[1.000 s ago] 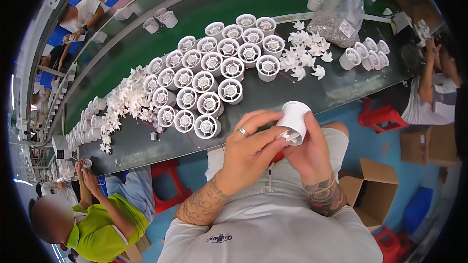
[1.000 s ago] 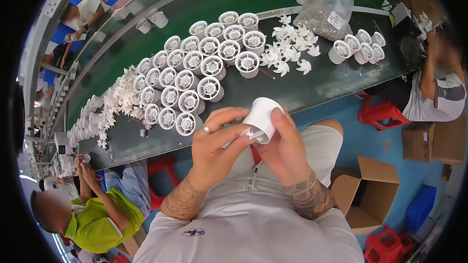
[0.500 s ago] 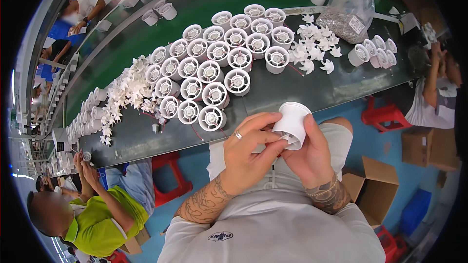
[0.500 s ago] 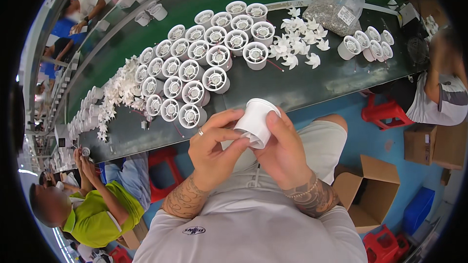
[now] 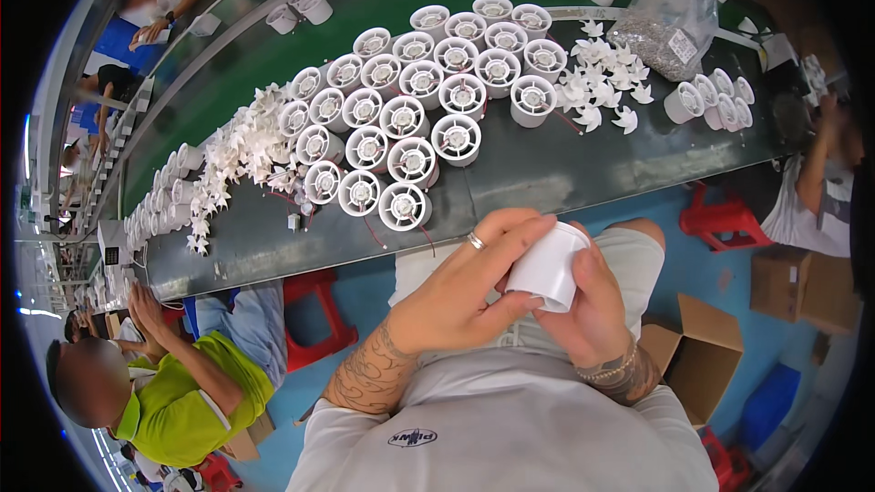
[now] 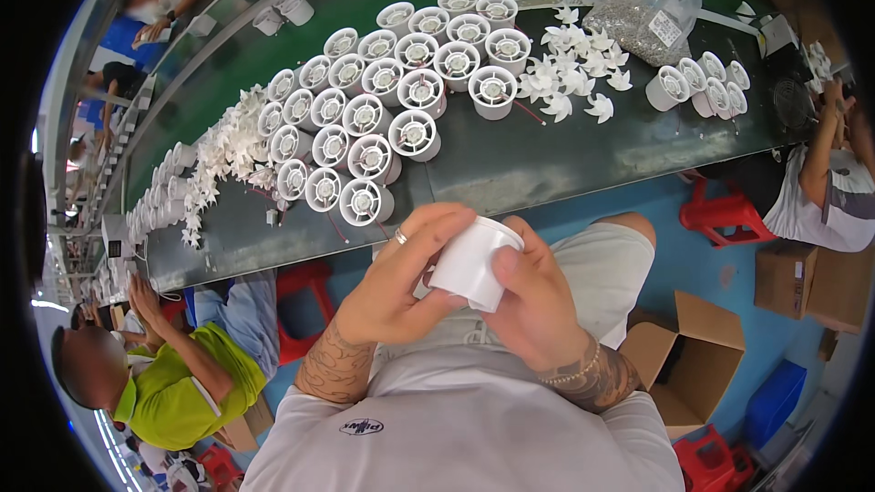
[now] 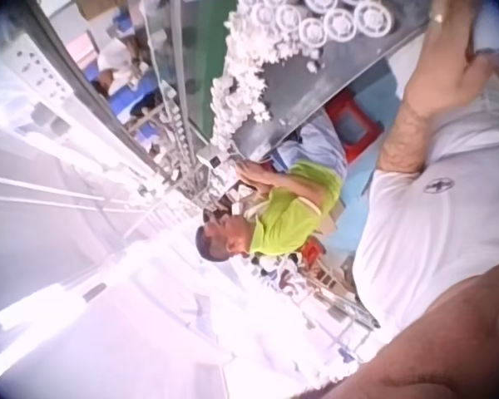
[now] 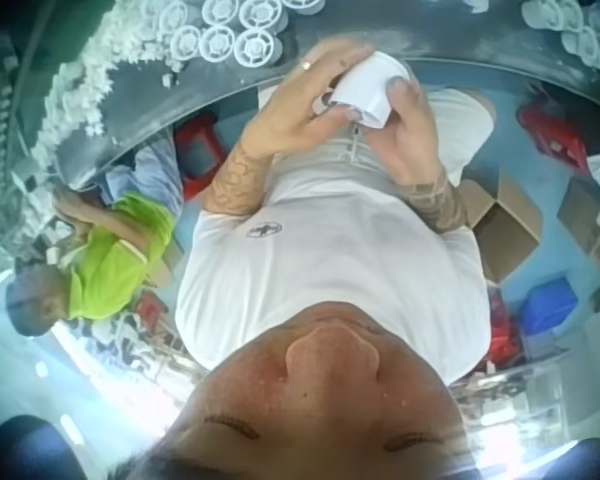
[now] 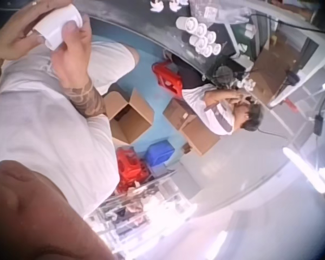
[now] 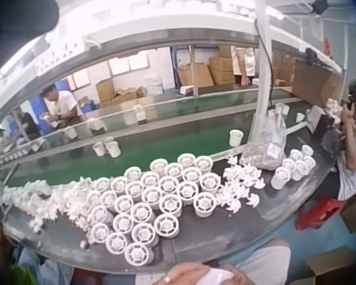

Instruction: Assembling white plastic components for LED lights on a production line.

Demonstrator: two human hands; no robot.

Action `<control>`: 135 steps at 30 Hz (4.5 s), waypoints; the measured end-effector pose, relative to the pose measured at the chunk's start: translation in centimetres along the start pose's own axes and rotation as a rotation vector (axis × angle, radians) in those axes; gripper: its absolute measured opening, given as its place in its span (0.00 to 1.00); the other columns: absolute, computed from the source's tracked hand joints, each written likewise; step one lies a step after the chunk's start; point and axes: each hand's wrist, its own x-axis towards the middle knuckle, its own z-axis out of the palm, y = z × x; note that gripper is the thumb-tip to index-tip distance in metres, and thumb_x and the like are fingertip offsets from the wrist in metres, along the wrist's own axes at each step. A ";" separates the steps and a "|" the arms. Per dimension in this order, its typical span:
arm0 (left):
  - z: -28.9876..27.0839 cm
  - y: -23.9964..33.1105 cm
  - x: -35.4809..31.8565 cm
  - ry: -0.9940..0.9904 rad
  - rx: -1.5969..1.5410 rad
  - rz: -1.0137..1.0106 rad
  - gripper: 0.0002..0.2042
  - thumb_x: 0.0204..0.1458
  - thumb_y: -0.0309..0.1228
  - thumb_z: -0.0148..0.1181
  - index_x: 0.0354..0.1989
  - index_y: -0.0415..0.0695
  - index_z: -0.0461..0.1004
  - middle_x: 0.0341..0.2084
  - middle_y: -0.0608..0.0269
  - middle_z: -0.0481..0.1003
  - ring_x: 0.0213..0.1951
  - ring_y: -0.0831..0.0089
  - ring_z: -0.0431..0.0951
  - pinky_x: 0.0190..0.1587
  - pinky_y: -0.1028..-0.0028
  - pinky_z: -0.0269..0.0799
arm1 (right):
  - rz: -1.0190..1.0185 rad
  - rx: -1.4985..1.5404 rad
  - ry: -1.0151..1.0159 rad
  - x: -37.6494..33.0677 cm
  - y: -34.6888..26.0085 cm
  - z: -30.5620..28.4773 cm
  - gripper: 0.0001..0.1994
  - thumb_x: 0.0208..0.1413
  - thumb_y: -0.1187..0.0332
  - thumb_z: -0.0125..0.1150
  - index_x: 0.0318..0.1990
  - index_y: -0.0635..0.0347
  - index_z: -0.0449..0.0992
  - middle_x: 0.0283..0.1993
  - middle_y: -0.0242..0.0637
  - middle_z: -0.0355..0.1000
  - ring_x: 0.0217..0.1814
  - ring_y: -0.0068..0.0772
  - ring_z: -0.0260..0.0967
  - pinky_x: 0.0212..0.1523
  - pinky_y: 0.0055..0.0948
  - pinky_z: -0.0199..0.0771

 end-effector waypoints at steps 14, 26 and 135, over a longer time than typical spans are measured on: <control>0.9 -0.9 -0.7 0.145 0.009 0.109 0.29 0.42 0.18 0.60 0.58 0.34 0.65 0.49 0.53 0.68 0.36 0.75 0.72 0.34 0.78 0.70 | 0.004 0.016 -0.088 -0.3 0.6 0.4 0.28 0.60 0.45 0.52 0.57 0.57 0.63 0.51 0.42 0.67 0.52 0.40 0.68 0.51 0.40 0.71; 0.1 -2.0 -0.1 0.089 -0.178 -0.189 0.41 0.43 0.19 0.67 0.67 0.40 0.52 0.56 0.53 0.67 0.52 0.69 0.73 0.49 0.73 0.71 | 0.253 0.195 -0.044 1.1 -0.3 0.0 0.29 0.65 0.47 0.43 0.62 0.62 0.60 0.56 0.45 0.67 0.55 0.39 0.68 0.55 0.39 0.70; 4.1 -2.2 0.7 0.377 0.445 0.249 0.13 0.43 0.18 0.64 0.39 0.40 0.78 0.48 0.56 0.71 0.50 0.55 0.72 0.49 0.64 0.71 | -0.028 0.139 0.211 2.3 -0.2 -1.7 0.23 0.63 0.48 0.48 0.50 0.60 0.70 0.46 0.38 0.73 0.47 0.35 0.72 0.46 0.34 0.73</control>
